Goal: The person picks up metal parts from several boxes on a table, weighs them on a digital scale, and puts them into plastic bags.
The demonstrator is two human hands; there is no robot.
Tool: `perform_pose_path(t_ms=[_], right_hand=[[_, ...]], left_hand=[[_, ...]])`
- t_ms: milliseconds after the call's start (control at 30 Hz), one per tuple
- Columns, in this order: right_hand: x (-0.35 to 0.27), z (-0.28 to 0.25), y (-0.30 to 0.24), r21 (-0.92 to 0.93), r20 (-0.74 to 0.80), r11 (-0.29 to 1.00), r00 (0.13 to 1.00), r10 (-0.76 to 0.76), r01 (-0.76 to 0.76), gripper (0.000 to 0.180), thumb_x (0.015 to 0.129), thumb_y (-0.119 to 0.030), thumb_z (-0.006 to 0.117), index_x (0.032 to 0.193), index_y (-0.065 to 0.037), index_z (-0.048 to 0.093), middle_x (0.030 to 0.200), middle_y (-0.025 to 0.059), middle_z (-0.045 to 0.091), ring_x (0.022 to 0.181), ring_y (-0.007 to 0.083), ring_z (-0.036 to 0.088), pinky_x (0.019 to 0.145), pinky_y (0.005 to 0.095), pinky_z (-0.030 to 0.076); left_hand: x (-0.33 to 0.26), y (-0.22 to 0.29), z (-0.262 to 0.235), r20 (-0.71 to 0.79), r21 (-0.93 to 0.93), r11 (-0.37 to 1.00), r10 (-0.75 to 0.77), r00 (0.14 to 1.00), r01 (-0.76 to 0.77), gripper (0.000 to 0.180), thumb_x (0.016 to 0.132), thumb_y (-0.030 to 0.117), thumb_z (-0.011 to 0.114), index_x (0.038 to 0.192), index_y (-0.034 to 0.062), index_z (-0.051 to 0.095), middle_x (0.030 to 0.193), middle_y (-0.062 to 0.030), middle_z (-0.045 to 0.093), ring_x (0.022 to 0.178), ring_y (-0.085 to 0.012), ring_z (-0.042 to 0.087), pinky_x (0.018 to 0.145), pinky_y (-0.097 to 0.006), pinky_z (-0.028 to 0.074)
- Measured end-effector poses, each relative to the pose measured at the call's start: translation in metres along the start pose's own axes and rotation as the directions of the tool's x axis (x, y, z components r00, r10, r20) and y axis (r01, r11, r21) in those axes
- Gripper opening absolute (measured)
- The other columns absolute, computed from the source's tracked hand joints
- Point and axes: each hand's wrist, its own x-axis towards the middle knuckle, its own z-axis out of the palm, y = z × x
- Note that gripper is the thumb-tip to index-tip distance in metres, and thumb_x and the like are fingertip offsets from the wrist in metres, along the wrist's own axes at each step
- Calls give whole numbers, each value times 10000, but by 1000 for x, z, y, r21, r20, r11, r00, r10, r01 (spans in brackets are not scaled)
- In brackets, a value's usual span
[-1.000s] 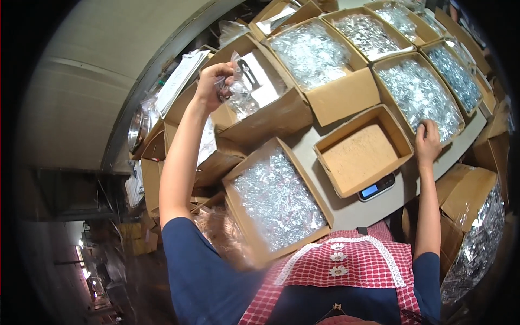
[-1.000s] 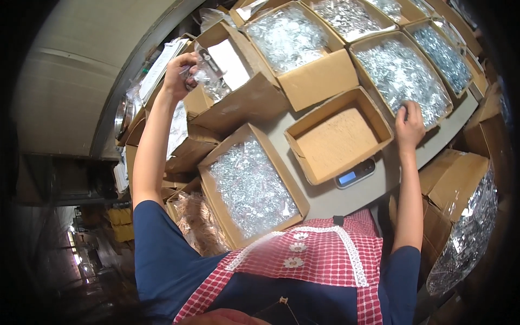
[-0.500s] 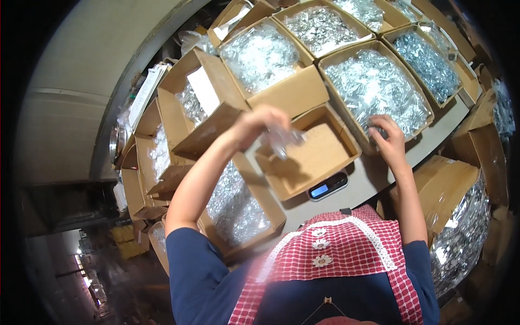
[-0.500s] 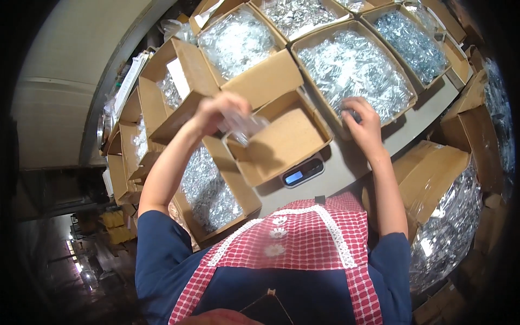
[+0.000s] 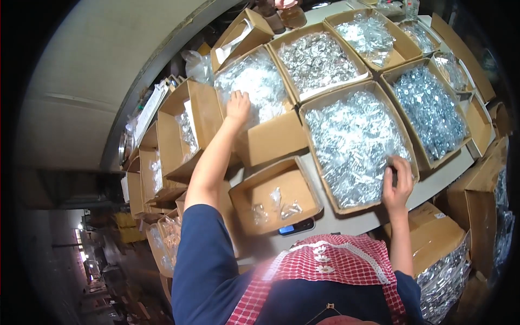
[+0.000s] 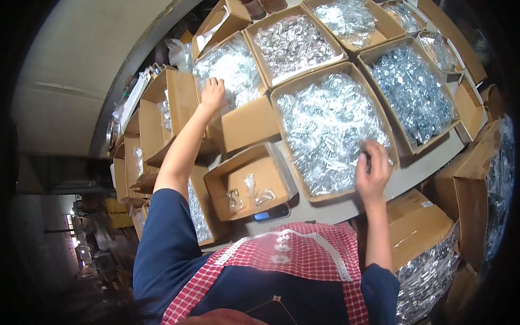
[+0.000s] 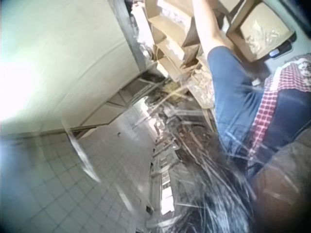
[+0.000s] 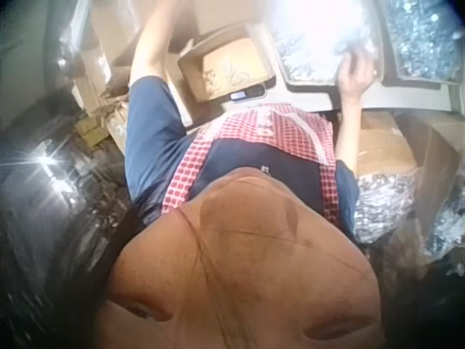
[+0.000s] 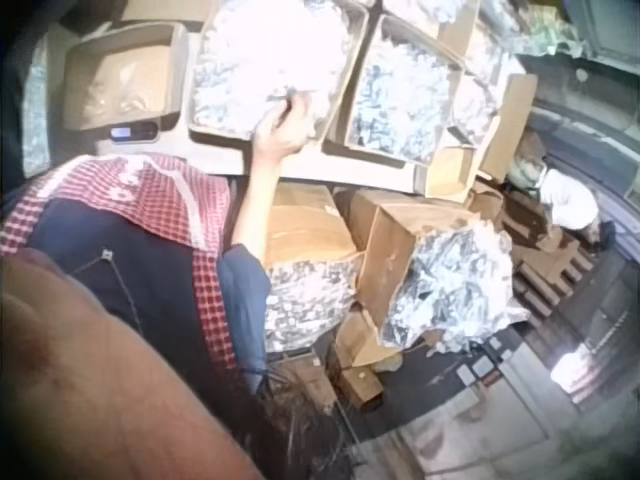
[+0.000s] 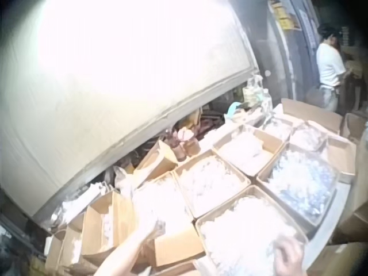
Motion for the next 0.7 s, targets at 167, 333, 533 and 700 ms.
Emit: perform_pose_path(t_ms=[167, 333, 533, 700], right_hand=[[3, -8, 10, 40, 48, 998, 998, 42, -44, 183, 784, 73, 560, 967, 55, 563, 1005, 188, 623, 850, 299, 633, 716, 332, 513], [3, -9, 18, -49, 154, 999, 988, 11, -4, 228, 710, 60, 563, 924, -5, 603, 981, 130, 655, 800, 311, 626, 699, 372, 506], [0, -8, 25, -2, 179, 999, 983, -51, 52, 227, 771, 3, 556, 995, -32, 575, 981, 136, 650, 779, 308, 623, 670, 373, 502], [-2, -9, 31, 8, 158, 995, 982, -103, 103, 255, 775, -7, 575, 1028, -39, 584, 1023, 122, 635, 822, 277, 633, 654, 352, 499]], left_hand=[[35, 10, -13, -67, -241, 969, 39, 997, -55, 186, 759, 44, 610, 942, 68, 580, 942, -157, 620, 921, -294, 564, 770, -392, 493], [91, 45, -51, 221, -974, -38, -403, 888, 225, 70, 800, -11, 518, 852, 17, 557, 775, -67, 626, 811, -170, 636, 668, -288, 480], [151, 129, -59, 233, -869, 429, -84, 969, 246, 182, 730, 103, 518, 776, -10, 652, 764, -129, 668, 717, -212, 656, 631, -342, 512], [170, 178, -49, 581, -6, 975, 184, 793, -221, 335, 736, 313, 610, 937, 63, 706, 901, -163, 692, 907, -300, 669, 767, -366, 523]])
